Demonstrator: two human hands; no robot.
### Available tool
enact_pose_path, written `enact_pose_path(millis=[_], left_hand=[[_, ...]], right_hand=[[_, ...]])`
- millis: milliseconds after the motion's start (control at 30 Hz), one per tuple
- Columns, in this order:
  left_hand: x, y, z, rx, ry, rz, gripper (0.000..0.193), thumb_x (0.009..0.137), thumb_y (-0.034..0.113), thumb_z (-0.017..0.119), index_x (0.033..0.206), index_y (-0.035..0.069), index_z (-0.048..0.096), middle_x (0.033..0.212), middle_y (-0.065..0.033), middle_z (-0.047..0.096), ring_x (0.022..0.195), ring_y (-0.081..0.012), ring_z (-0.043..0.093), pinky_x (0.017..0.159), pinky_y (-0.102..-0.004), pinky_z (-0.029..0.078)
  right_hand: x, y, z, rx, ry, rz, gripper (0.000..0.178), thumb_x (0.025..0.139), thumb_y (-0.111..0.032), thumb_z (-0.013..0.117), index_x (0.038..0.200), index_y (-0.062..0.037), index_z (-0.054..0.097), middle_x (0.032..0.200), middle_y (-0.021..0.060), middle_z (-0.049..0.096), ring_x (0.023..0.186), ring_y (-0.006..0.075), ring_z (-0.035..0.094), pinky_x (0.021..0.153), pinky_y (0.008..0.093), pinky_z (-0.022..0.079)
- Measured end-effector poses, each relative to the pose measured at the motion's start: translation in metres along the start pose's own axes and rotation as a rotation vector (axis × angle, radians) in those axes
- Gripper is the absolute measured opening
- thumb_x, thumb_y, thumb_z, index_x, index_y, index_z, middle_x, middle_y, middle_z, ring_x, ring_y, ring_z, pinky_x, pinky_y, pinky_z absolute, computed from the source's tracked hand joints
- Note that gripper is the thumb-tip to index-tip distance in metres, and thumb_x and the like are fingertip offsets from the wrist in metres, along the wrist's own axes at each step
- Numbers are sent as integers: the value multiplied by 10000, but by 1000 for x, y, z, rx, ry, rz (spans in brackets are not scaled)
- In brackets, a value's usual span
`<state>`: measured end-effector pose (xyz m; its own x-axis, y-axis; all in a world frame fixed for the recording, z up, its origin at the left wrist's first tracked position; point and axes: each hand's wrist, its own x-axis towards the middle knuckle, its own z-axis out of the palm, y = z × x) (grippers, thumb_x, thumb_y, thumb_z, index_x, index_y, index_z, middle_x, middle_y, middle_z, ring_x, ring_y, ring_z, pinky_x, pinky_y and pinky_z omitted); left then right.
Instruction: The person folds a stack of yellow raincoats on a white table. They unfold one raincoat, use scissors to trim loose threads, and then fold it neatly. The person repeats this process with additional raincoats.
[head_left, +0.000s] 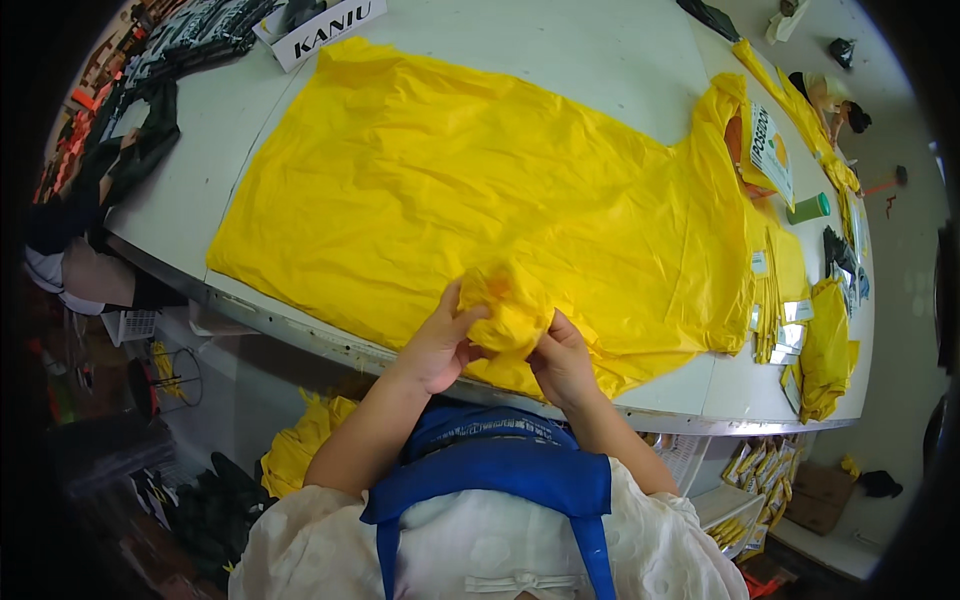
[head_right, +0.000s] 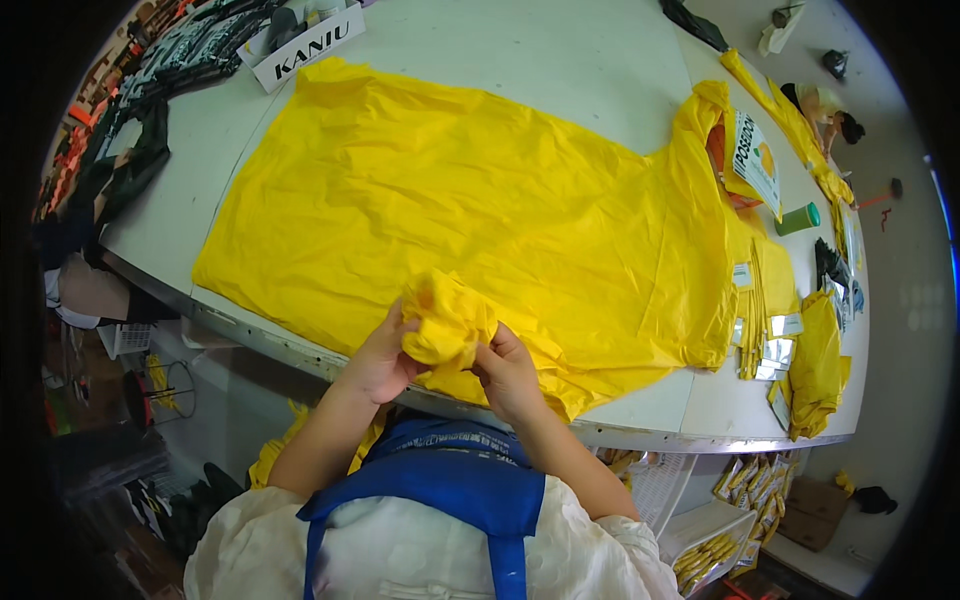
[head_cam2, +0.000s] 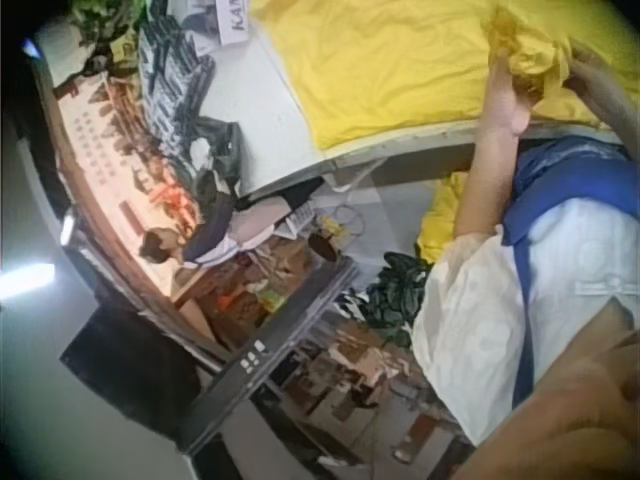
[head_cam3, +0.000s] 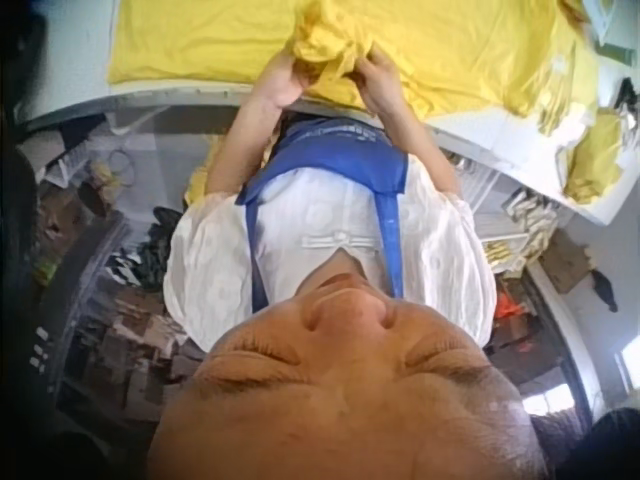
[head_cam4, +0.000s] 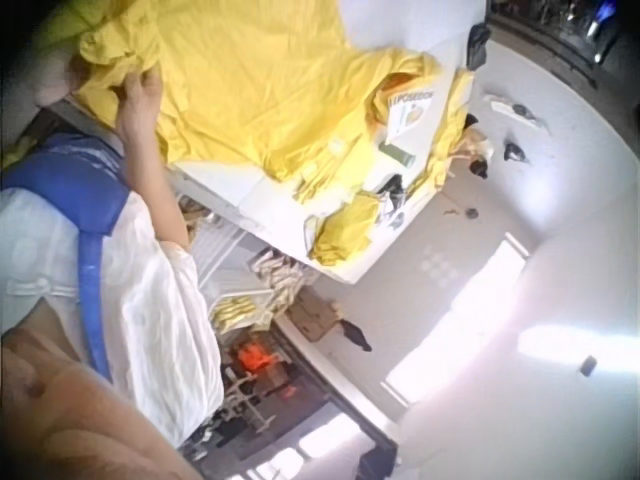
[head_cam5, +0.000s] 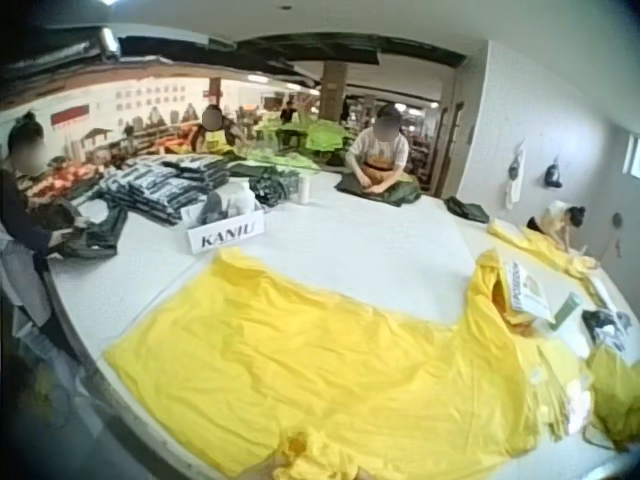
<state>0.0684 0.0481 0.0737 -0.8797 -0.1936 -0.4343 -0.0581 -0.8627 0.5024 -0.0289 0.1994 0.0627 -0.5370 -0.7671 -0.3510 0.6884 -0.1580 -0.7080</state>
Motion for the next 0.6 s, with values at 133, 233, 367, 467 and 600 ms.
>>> enact_pose_path(millis=[133, 233, 367, 467, 600], left_hand=[[3, -6, 12, 371, -38, 189, 699, 766, 65, 757, 1344, 139, 370, 1185, -80, 550, 1086, -203, 559, 884, -312, 482], [6, -17, 13, 876, -7, 448, 616, 754, 50, 747, 1278, 118, 431, 1132, -124, 579, 1021, -233, 594, 852, -309, 481], [-9, -19, 42, 1172, -112, 782, 508, 749, 19, 698, 1208, 110, 502, 1001, -154, 569, 878, -303, 588, 748, -347, 496], [-17, -37, 34, 1489, -254, 729, 392, 760, -30, 619, 1131, 97, 602, 971, -174, 548, 830, -346, 568, 729, -370, 489], [14, -30, -25, 1554, 110, 755, 353, 770, -24, 561, 1105, 59, 636, 1045, -201, 558, 934, -382, 571, 811, -402, 484]], right_hand=[[-6, -25, 0, 336, -79, -63, 553, 959, -428, 409, 1295, 9, 449, 1294, 145, 535, 1207, 257, 509, 1027, 393, 391], [-6, -26, -7, -16, 62, -49, 454, 892, -214, 613, 1258, 7, 462, 1237, 136, 565, 1088, 264, 587, 928, 349, 468], [-1, -7, -36, -750, 353, -288, 378, 785, -47, 703, 1131, -10, 554, 973, 102, 654, 905, 197, 638, 786, 294, 500], [7, 2, -32, -774, 590, -443, 183, 748, 12, 686, 897, -25, 585, 740, 75, 618, 698, 144, 583, 620, 284, 463], [-24, 18, -32, -1017, 335, -586, 109, 793, -5, 661, 843, -41, 571, 781, 29, 578, 702, 152, 546, 629, 263, 445]])
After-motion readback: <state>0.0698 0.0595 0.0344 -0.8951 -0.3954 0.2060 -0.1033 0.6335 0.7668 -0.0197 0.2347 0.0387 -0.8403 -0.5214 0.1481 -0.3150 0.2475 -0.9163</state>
